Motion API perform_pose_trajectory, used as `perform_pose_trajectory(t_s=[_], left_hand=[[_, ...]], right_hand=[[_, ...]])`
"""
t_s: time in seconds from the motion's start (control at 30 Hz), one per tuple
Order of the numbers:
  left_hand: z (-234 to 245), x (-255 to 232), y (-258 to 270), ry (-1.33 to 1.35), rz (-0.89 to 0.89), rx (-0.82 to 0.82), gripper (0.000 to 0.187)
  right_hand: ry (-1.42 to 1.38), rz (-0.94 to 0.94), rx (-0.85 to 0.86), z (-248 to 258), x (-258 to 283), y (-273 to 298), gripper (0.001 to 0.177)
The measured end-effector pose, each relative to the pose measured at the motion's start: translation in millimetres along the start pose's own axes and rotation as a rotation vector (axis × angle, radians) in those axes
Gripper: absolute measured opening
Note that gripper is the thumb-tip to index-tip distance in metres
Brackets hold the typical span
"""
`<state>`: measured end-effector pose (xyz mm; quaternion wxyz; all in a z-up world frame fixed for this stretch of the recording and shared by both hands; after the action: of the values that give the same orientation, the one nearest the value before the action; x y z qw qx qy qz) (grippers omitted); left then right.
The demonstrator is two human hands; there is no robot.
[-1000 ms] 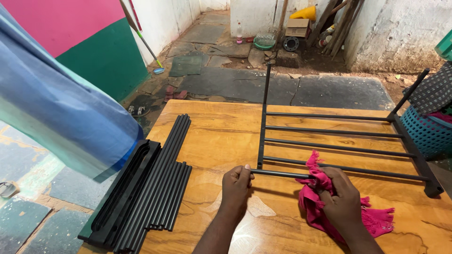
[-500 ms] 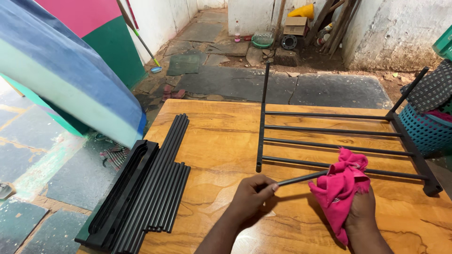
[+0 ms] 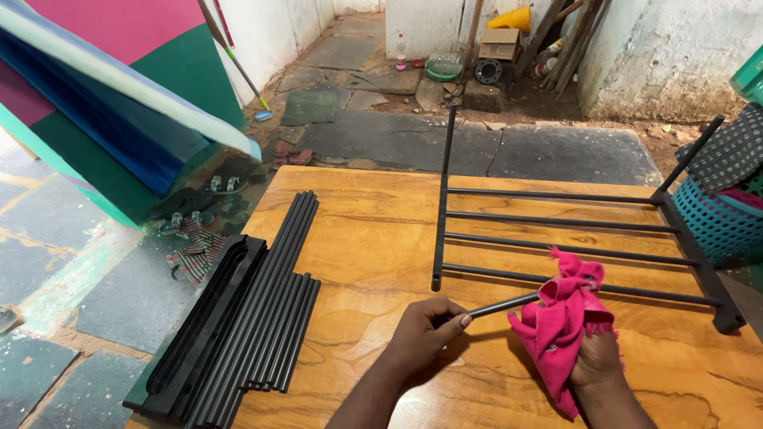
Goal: The person wipes black metal rods with a pink cloth and inserts them into a partially assembled metal frame on a wooden table. The person handles rods one at a time, wiping each before placing it into the frame.
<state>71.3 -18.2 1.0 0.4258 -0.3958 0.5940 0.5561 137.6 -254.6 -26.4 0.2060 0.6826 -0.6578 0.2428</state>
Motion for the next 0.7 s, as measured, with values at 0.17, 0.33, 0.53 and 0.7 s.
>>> perform_pose_trajectory(t_s=[0.17,0.33,0.53,0.7], left_hand=[[-20.3,7.0,-0.1,0.075,-0.006,0.118,0.015],[-28.9,15.5,0.4,0.268,0.055,0.27,0.021],[-36.1,20.0,0.2,0.339,0.111,0.349,0.025],[-21.0,0.1,5.1,-0.163,-0.116,0.044,0.03]], right_hand=[[0.156,-0.137,0.114,-14.0,-30.4,9.5,0.039],[1.004,-0.057,0.325,-13.1,-46.9,16.7,0.028],[0.973,0.103,0.536,-50.3,-45.3,29.1,0.028],[1.34,0.032,0.407,-44.4,-40.5,29.3,0.024]])
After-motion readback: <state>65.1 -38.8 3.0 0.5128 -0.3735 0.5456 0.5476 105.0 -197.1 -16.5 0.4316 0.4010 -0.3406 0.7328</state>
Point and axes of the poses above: each hand's wrist, its own y-axis away from the middle knuckle, its own z-axis out of the back of the hand, x = y × z, the point moved 8 cm from there along -y, towards the middle knuckle, and after that the axes turned 15 degrees about z, right-handed, at the moved point
